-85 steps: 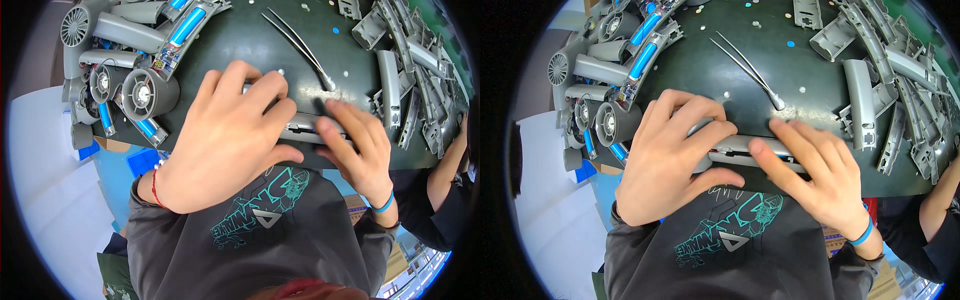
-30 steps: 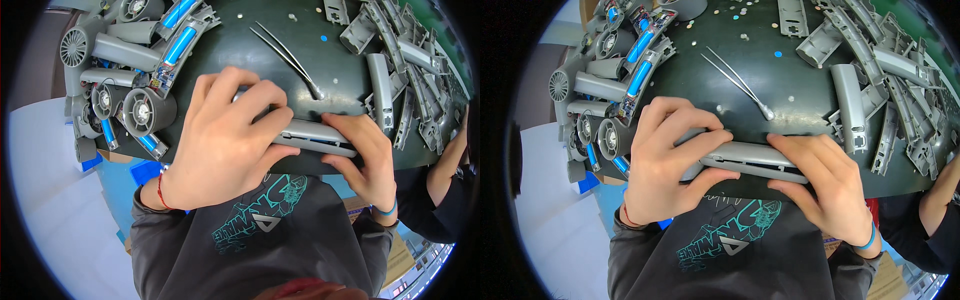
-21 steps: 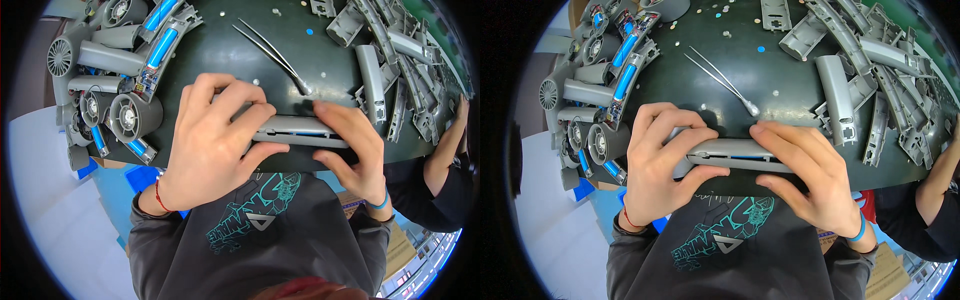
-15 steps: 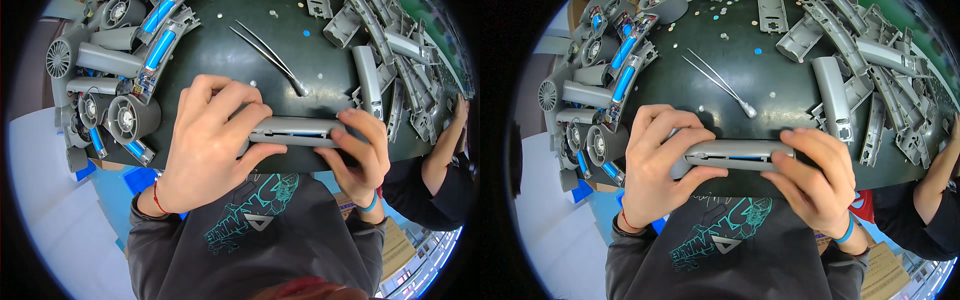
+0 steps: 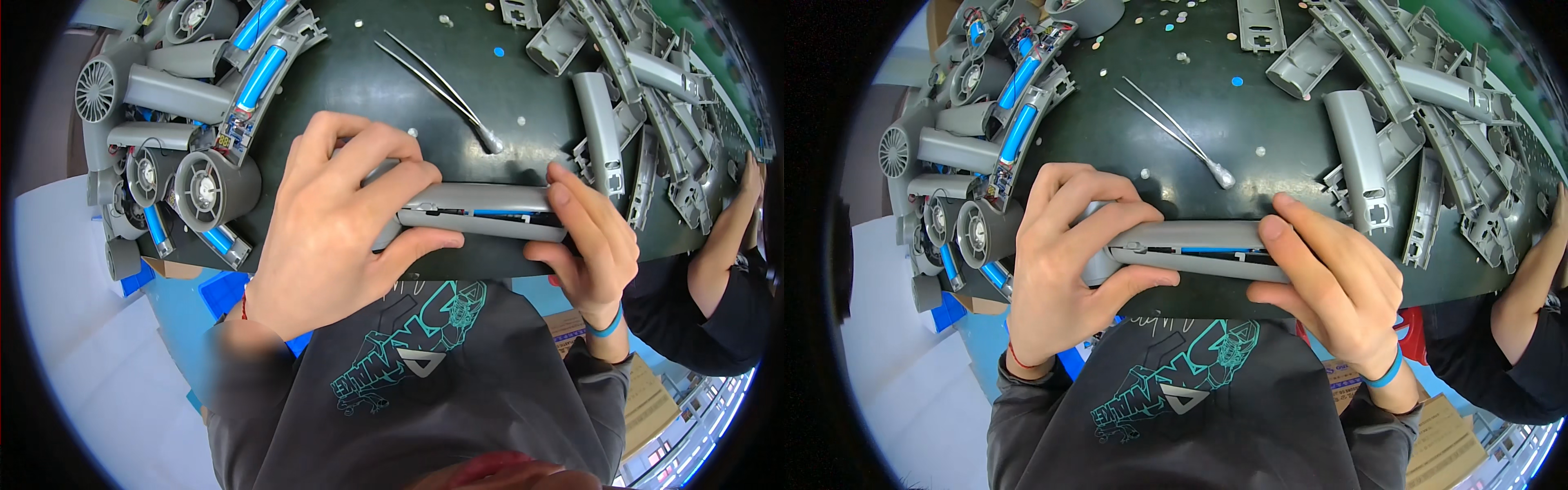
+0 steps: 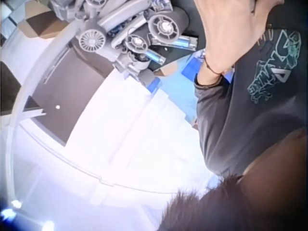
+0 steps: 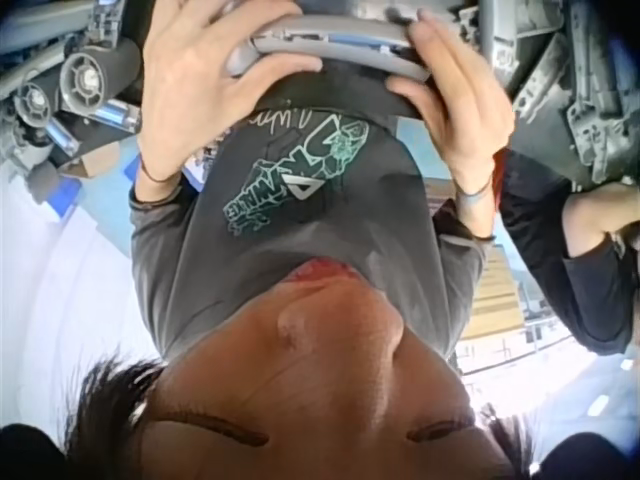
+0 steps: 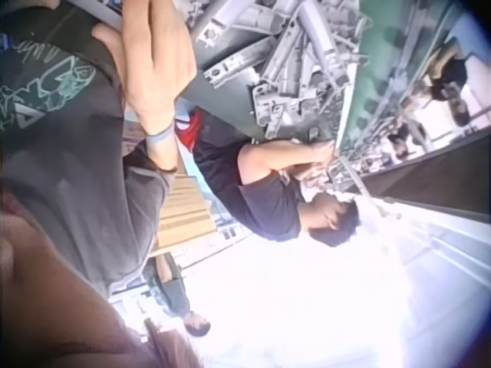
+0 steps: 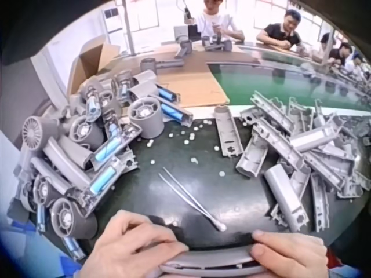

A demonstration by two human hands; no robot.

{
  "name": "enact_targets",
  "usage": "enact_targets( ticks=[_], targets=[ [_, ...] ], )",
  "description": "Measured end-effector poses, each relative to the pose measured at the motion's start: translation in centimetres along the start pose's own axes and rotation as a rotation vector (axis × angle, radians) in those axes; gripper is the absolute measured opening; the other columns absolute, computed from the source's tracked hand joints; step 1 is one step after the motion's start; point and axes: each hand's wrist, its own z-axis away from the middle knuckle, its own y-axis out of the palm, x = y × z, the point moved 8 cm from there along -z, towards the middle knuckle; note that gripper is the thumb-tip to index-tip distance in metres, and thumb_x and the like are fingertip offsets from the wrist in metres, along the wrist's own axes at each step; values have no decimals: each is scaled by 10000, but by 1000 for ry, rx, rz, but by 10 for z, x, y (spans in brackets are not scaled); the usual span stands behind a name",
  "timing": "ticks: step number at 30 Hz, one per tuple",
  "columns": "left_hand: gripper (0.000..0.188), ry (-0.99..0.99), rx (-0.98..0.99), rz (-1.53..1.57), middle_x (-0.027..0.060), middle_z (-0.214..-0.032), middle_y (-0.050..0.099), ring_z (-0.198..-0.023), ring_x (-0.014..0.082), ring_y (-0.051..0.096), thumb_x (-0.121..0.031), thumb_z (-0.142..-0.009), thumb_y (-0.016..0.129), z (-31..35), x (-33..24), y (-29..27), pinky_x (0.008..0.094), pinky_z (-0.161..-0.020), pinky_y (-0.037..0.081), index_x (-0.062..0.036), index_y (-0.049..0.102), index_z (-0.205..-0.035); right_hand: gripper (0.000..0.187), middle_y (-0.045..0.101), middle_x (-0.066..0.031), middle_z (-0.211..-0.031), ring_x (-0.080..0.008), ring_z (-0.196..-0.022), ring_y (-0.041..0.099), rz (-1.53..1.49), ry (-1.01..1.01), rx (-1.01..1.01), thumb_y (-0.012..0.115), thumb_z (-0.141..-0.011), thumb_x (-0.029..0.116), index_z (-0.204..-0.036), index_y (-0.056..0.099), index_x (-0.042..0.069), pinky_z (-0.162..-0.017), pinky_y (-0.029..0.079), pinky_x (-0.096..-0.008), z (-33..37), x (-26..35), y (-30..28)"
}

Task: The recorder is assembling small electronic handheld fans by fitting components like motors and circuit boards into the plastic housings at a manual assembly station.

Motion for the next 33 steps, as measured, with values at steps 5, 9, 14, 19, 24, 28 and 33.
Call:
enact_targets(
  ticks=[5,9,14,19,24,28,33],
  targets=[
    [448,-6,-9,19,56,-980,635,-938,301,546,-259,-568,901,-2,1,-2,404,-779,480,-57,722,-926,513,714,-233,-1103,-318,-863,726,108,-69,-2,798,-763,313,-1144,703,-18,-709,598,-343,-1,2,-1],
    [454,-8,-3,53,60,-994,638,-937,300,555,-258,-571,901,-2,1,-2,403,-775,485,-52,720,-933,468,700,-240,-1135,-302,-837,719,-54,58,-57,867,-709,271,-1035,662,7,-687,594,-338,7,-7,0],
    [456,-17,29,20,62,-1016,640,-950,300,560,-259,-574,900,-3,2,-2,398,-775,489,-51,721,-938,506,676,-257,-1189,-297,-833,712,-201,80,-18,921,-650,183,-997,590,22,-692,588,-326,2,-10,0],
    [462,-4,48,18,58,-1019,637,-951,297,556,-269,-576,897,-5,3,-2,399,-784,486,-55,719,-946,477,636,-326,-1235,-362,-944,721,-371,135,20,897,-692,127,-1025,577,7,-782,603,-372,0,-16,7],
    [458,-13,67,15,60,-996,629,-933,293,547,-277,-584,894,-7,2,-3,395,-777,472,-56,710,-942,448,611,-369,-1258,-394,-1054,707,-590,147,-104,876,-724,113,-1021,563,-9,-853,591,-391,1,-19,4],
    [455,11,76,34,63,-992,629,-932,292,546,-280,-588,894,-9,2,-2,394,-773,469,-54,710,-937,445,621,-364,-1247,-384,-1080,701,-542,180,-57,876,-740,114,-1029,558,-4,-866,577,-374,2,-16,2],
    [440,-12,63,34,71,-986,630,-932,289,549,-279,-596,893,-8,2,-1,389,-761,465,-51,716,-927,412,645,-329,-1228,-355,-1114,685,-773,366,-194,851,-777,30,-1050,543,4,-891,560,-359,15,-25,18]
  ],
)
